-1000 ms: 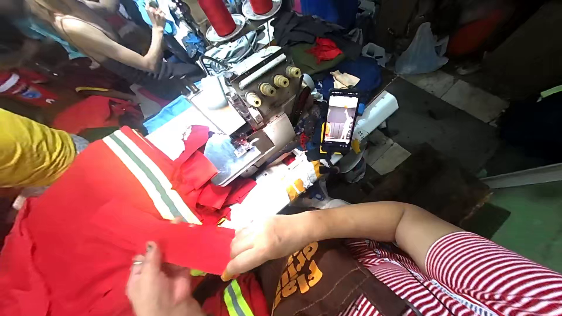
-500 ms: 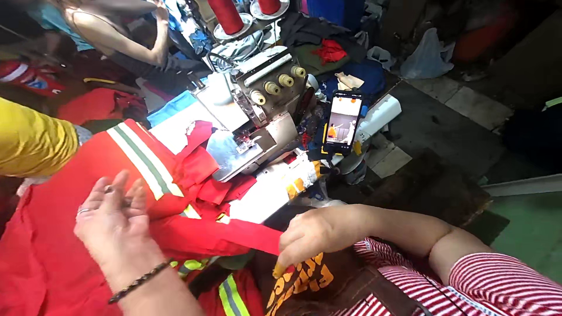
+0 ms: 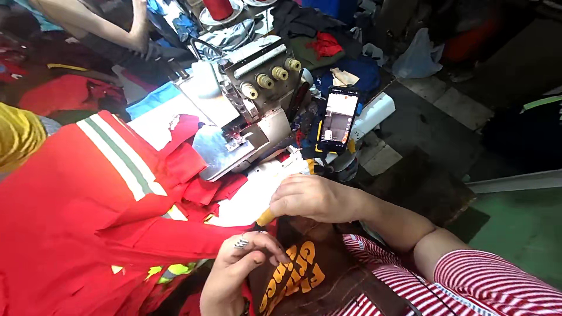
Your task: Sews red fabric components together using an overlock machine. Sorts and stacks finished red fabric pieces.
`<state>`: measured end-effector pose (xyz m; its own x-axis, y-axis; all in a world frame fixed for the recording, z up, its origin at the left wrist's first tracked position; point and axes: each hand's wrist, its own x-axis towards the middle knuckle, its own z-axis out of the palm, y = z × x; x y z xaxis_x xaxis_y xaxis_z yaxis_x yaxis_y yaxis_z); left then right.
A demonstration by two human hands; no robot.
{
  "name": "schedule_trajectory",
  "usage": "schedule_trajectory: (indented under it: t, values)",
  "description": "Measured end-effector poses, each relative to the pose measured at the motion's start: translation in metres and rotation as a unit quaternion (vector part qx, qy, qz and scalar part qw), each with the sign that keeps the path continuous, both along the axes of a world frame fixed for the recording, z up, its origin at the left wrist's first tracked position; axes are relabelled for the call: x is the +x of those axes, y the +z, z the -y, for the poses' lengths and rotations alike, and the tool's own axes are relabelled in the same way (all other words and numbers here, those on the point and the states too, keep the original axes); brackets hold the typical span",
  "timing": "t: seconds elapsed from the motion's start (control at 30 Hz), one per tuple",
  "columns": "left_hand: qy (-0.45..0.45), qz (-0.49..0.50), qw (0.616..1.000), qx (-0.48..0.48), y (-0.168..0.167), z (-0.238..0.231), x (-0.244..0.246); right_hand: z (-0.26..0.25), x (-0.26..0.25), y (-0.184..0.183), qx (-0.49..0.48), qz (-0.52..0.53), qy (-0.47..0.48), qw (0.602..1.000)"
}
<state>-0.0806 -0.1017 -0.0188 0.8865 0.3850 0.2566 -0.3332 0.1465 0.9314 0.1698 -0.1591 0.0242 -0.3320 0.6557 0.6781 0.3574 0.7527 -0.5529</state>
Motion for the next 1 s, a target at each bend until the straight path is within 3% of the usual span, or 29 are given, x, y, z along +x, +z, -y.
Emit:
schedule_trajectory:
  t: [0.2,0.3,0.37,0.53,0.67,1.0]
  values:
    - [0.003,0.006,0.988,-0.153,-0.015,0.026,0.022,-0.002,-0.011,0.005,0.022,-0.019,0.016,0.999]
    - [0.087,0.033,0.949,-0.300,-0.010,0.033,0.028,0.001,-0.016,0.012,0.023,-0.041,0.065,0.997]
    - [0.139,0.059,0.929,-0.339,-0.003,0.027,0.028,0.007,-0.016,0.015,0.015,-0.054,0.113,0.992]
    - [0.348,-0.013,0.886,-0.305,0.021,-0.012,0.034,0.030,-0.002,0.024,-0.051,-0.118,0.255,0.958]
    - [0.455,-0.019,0.843,-0.287,0.020,-0.046,0.027,0.049,0.020,0.036,-0.102,-0.127,0.305,0.938]
    - [0.486,-0.038,0.835,-0.256,0.016,-0.042,0.045,0.046,0.029,0.027,-0.107,-0.111,0.289,0.945]
